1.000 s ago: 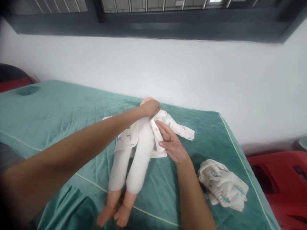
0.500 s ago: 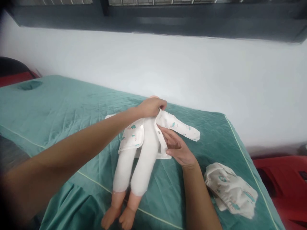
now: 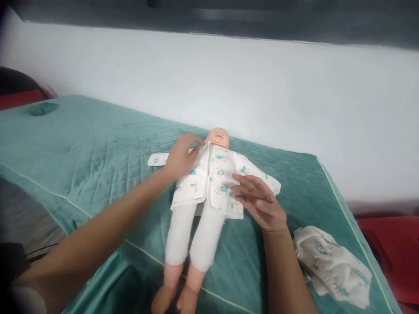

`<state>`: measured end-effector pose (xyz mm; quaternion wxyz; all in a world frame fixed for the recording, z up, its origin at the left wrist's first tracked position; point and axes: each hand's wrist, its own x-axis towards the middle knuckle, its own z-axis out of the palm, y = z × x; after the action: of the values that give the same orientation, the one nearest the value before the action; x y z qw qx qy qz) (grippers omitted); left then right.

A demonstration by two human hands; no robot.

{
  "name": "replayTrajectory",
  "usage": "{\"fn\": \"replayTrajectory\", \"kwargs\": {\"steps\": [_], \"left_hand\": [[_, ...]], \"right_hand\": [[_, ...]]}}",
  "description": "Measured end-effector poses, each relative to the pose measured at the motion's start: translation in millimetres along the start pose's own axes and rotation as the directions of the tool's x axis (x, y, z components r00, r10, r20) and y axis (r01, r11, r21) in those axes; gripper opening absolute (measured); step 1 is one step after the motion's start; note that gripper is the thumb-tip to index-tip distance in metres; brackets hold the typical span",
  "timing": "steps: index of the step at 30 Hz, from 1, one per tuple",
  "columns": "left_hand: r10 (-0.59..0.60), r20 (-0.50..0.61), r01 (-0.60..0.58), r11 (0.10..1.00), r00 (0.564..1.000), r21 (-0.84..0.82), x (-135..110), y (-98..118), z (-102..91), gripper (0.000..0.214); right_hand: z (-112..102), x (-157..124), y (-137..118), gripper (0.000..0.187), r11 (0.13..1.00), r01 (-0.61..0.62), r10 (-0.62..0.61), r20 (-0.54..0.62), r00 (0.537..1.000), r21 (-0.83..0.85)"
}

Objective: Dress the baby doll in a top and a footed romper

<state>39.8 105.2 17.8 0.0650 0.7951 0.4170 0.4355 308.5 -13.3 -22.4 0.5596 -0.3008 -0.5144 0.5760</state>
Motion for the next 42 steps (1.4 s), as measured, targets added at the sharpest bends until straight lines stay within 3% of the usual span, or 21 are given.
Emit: {"fn": "replayTrajectory", "kwargs": {"steps": [4,7,10,13,17,23,30,33,38,42], "left_hand": [[-0.222,-0.095,0.202,0.962,0.97,-0.185,-80.1,-13.2,-12.6,0.018],[-0.363,0.064,0.366,0.889,0.93,-0.275,-127.6,-11.6,-18.8,0.017],[-0.341,0.191,0.381,0.892,0.921,-0.245,-150.8,-5.3,-23.7,0.024],[-0.276,0.239,0.309,0.945,0.931,-0.111,-157.6,-1.7,-26.3,0.035],[-0.226,0.287,0.261,0.961,0.931,-0.092,-158.6,-1.2,-29.5,0.05],[-0.188,0.315,0.249,0.954,0.93,-0.168,-161.6,0.8,-37.9,0.056],[-0.171,0.301,0.239,0.949,0.938,-0.206,-165.9,0.3,-41.1,0.05],[-0.196,0.3,0.269,0.937,0.934,-0.224,-168.0,-0.2,-42.6,0.045],[-0.221,0.283,0.29,0.929,0.933,-0.23,-170.1,1.0,-41.4,0.04],[-0.209,0.241,0.257,0.947,0.948,-0.192,-168.6,3.2,-36.2,0.027]], "right_hand": [[8.6,9.5,1.9,0.036,0.997,0.06,-0.069,-0.203,0.977,-0.052],[13.3,17.9,9.6,0.028,0.984,0.109,-0.15,-0.316,0.937,-0.144],[16.0,21.9,22.1,0.028,0.936,0.117,-0.25,-0.391,0.886,-0.333],[20.8,17.4,33.5,0.026,0.863,-0.007,-0.252,-0.442,0.861,-0.505],[35.0,-1.1,39.2,0.025,0.855,-0.138,-0.142,-0.482,0.864,-0.499],[53.7,-31.7,39.3,0.03,0.84,-0.173,-0.122,-0.49,0.863,-0.514],[61.7,-43.6,39.3,0.034,0.857,-0.154,-0.176,-0.56,0.81,-0.491],[63.5,-50.7,39.4,0.034,0.849,-0.149,-0.169,-0.528,0.832,-0.507],[66.8,-67.5,43.8,0.049,0.794,-0.09,-0.151,-0.338,0.929,-0.602],[72.0,-70.2,47.0,0.055,0.667,-0.121,-0.199,-0.332,0.922,-0.735]]}}
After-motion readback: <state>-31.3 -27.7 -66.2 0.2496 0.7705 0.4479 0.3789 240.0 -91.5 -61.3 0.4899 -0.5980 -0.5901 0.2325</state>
